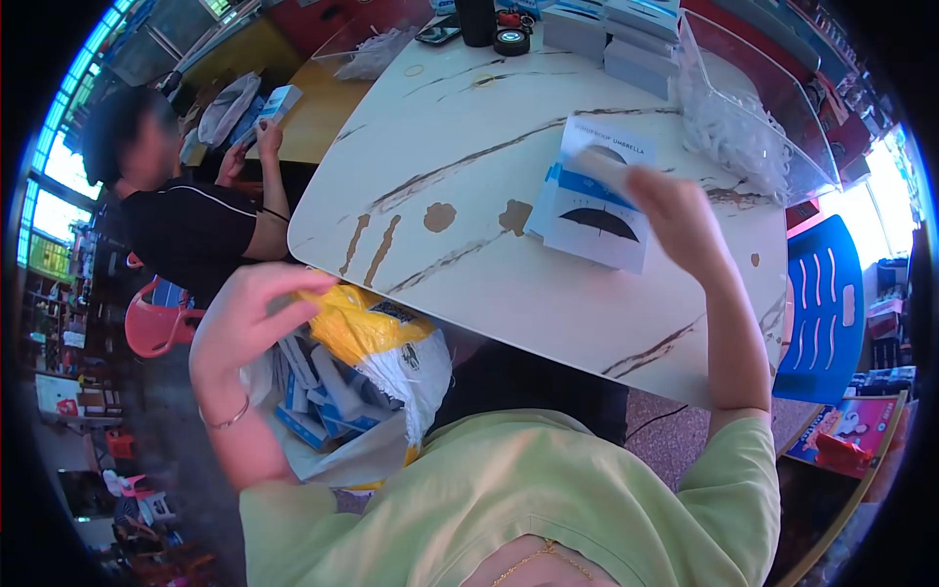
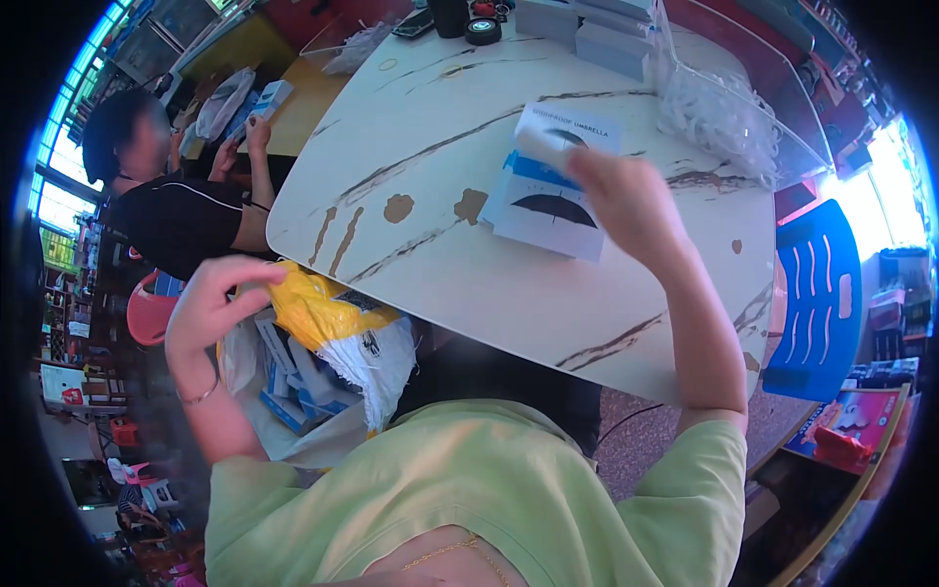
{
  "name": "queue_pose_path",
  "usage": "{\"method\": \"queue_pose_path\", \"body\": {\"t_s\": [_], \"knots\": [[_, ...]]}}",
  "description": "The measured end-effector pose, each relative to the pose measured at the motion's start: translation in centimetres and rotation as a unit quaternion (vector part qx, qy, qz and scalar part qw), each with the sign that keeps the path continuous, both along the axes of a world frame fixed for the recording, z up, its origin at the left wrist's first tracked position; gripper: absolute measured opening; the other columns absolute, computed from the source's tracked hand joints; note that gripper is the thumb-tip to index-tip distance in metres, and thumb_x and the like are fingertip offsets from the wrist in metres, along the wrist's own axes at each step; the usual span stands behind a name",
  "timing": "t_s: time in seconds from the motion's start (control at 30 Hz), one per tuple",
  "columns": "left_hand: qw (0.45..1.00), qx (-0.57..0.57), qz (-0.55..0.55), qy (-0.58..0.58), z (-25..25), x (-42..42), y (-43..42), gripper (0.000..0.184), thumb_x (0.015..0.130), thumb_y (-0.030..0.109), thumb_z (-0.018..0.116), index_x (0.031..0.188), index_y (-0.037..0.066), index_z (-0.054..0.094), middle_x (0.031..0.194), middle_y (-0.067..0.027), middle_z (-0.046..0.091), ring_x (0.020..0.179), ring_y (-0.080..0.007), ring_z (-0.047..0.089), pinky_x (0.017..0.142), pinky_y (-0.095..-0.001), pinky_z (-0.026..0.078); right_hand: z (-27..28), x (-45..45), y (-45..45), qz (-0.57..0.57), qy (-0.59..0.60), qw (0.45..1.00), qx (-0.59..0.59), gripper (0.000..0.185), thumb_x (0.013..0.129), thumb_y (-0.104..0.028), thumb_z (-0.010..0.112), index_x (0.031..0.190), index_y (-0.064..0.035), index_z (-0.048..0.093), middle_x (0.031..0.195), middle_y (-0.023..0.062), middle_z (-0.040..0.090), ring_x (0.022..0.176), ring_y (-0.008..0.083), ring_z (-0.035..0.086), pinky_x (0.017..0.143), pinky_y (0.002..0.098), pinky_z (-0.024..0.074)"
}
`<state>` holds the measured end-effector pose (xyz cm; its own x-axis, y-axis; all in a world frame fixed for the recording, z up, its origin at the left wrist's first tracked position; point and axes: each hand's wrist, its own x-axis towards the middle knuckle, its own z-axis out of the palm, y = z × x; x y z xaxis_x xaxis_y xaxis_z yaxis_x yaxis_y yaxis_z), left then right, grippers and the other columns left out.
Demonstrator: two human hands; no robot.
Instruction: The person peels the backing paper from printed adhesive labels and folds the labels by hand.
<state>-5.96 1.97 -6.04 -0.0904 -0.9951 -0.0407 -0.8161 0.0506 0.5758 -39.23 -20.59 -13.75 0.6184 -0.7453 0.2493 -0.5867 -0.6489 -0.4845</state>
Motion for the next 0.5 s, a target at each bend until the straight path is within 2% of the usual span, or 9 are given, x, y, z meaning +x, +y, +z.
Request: {"method": "queue_pose_path", "body": {"t_s": [0.03,0.1,0.2,0.23,0.3,0.37,0.43,0.47,0.5], "knots": [[0.998,0.007,-0.034,0.043,1.0,-1.8,-2.0,0.025,0.075,0.01,0.06,0.098,0.0,0.061,0.088,-0.0118,0.063,0.081,-0.0199,0.061,0.072,-0.0282,0.046,-0.2,-0.5,-0.7,-0.042,-0.115,0.992,-0.039,0.015,0.084,-0.015,0.052,0.093,-0.002,0.05,0.068,0.0193,0.052,0.062,0.0306,0.055,0.056,0.0341,0.0422],[0.984,0.01,-0.138,0.113,0.9,-5.1,-6.1,0.028,0.075,0.012,0.06,0.101,-0.001,0.059,0.089,-0.0113,0.063,0.085,-0.0199,0.06,0.075,-0.0286,0.045,0.4,-1.4,-2.1,-0.099,-0.263,0.954,-0.108,0.011,0.086,-0.007,0.047,0.095,-0.001,0.05,0.068,0.0091,0.05,0.061,0.0113,0.048,0.055,0.0256,0.0402],[0.956,0.051,-0.24,0.159,-0.9,-10.7,-11.5,0.035,0.079,0.017,0.061,0.108,-0.003,0.054,0.093,-0.0114,0.063,0.086,-0.0197,0.06,0.074,-0.028,0.045,2.1,-1.8,-1.9,-0.08,-0.491,0.86,0.109,0.019,0.087,-0.007,0.048,0.106,-0.0002,0.046,0.085,0.001,0.052,0.071,0.0042,0.047,0.058,0.0181,0.0387],[0.956,0.05,-0.246,0.155,-1.6,-11.9,-13.3,0.036,0.079,0.019,0.061,0.108,-0.002,0.054,0.092,-0.0111,0.062,0.086,-0.018,0.059,0.074,-0.0276,0.046,2.0,-2.0,-2.1,-0.084,-0.491,0.861,0.103,0.019,0.087,-0.007,0.048,0.106,-0.0002,0.046,0.085,0.001,0.052,0.071,0.0042,0.047,0.058,0.0181,0.0387],[0.949,0.027,-0.241,0.2,-3.6,-13.5,-17.3,0.04,0.08,0.024,0.062,0.109,-0.002,0.052,0.09,-0.0102,0.061,0.086,-0.0152,0.058,0.073,-0.0274,0.046,1.7,-2.3,-2.5,-0.026,-0.607,0.772,0.187,0.021,0.087,-0.006,0.049,0.107,-0.0016,0.046,0.086,0.0028,0.054,0.07,0.0039,0.049,0.058,0.0173,0.0389],[0.939,0.005,-0.238,0.247,-5.1,-15.3,-20.6,0.043,0.079,0.028,0.063,0.108,-0.002,0.052,0.089,-0.0095,0.06,0.086,-0.014,0.057,0.072,-0.0274,0.047,1.6,-2.3,-2.8,-0.026,-0.631,0.751,0.193,0.023,0.087,-0.006,0.05,0.109,-0.0023,0.045,0.087,0.0037,0.055,0.07,0.005,0.05,0.057,0.0185,0.0396],[0.907,-0.03,-0.156,0.389,-5.8,-17.3,-22.6,0.051,0.077,0.034,0.065,0.109,-0.002,0.049,0.091,-0.0077,0.058,0.086,-0.0133,0.056,0.074,-0.0274,0.048,1.6,-2.0,-2.8,-0.036,-0.667,0.704,0.241,0.026,0.086,-0.006,0.051,0.111,-0.0024,0.044,0.088,0.0035,0.055,0.072,0.0055,0.051,0.059,0.0192,0.041],[0.906,-0.029,-0.162,0.39,-6.2,-18.4,-23.5,0.051,0.077,0.034,0.065,0.109,-0.002,0.049,0.091,-0.0077,0.058,0.086,-0.0133,0.056,0.074,-0.0274,0.048,1.4,-2.1,-2.8,-0.018,-0.662,0.704,0.256,0.027,0.086,-0.007,0.051,0.112,-0.0026,0.044,0.09,0.0036,0.055,0.074,0.0062,0.052,0.062,0.0199,0.0425],[0.862,-0.048,-0.146,0.484,-6.5,-19.4,-24.2,0.06,0.073,0.042,0.067,0.109,-0.003,0.049,0.091,-0.0086,0.058,0.082,-0.0133,0.057,0.071,-0.0261,0.048,1.3,-2.3,-3.0,-0.022,-0.663,0.705,0.252,0.027,0.086,-0.007,0.051,0.112,-0.0026,0.044,0.09,0.0036,0.055,0.074,0.0062,0.052,0.062,0.0199,0.0425]]}}
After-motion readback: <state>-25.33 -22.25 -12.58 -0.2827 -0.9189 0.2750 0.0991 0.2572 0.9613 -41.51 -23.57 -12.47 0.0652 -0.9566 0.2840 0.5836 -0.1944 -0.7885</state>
